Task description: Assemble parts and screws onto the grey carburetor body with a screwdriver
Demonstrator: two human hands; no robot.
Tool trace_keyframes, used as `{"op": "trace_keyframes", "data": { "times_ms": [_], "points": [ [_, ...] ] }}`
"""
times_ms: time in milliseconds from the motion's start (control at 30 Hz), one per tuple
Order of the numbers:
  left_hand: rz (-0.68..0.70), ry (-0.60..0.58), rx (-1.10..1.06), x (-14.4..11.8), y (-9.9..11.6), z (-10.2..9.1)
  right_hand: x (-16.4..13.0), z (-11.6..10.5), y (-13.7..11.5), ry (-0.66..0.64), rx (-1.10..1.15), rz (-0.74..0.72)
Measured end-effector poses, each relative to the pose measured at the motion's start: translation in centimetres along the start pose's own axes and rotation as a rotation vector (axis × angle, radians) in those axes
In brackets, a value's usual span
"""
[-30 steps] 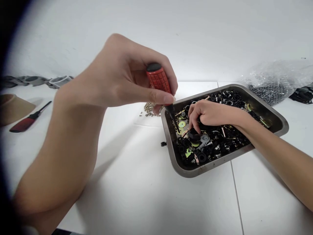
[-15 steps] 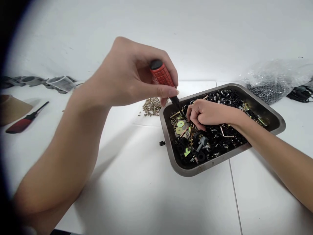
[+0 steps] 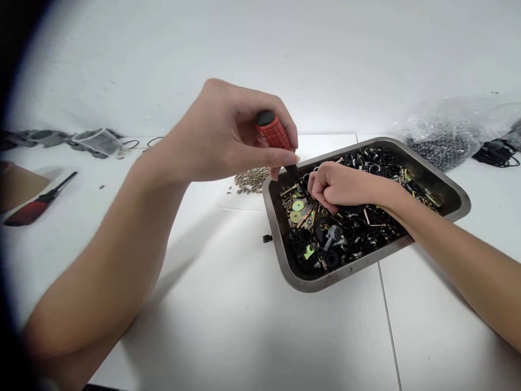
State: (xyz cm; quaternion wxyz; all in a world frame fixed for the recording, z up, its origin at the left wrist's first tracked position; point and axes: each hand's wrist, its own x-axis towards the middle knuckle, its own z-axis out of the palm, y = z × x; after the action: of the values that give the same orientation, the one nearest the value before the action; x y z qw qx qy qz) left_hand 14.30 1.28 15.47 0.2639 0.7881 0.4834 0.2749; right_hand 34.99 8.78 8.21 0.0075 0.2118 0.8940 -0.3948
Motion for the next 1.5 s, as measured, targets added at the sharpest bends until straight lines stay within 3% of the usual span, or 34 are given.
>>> {"op": "trace_keyframes", "data": {
  "times_ms": [200, 467, 700, 1100, 1333, 1500],
  "points": [
    [-0.004, -0.057, 0.053, -0.1, 0.4, -0.2, 0.0, 0.0, -0.2, -0.009, 0.004, -0.005],
    [-0.022, -0.021, 0.038, -0.5, 0.7, -0.7, 0.0, 0.0, -0.2, -0.013, -0.002, -0.018],
    [0.015, -0.11, -0.043, -0.8, 1.4, -1.3, 0.0, 0.0, -0.1, -0.016, -0.014, -0.005],
    [0.069, 0.021, 0.002, -0.7, 1.1, -1.2, 0.0, 0.0, -0.2, -0.016, -0.026, -0.01],
    [-0.041, -0.002, 0.007, -0.2, 0.2, -0.3, 0.1, 0.1, -0.3, -0.01, -0.031, 0.004],
    [0.005, 0.038, -0.008, 0.0, 0.0, -0.3, 0.1, 0.0, -0.1, -0.014, -0.039, -0.003]
  ]
}}
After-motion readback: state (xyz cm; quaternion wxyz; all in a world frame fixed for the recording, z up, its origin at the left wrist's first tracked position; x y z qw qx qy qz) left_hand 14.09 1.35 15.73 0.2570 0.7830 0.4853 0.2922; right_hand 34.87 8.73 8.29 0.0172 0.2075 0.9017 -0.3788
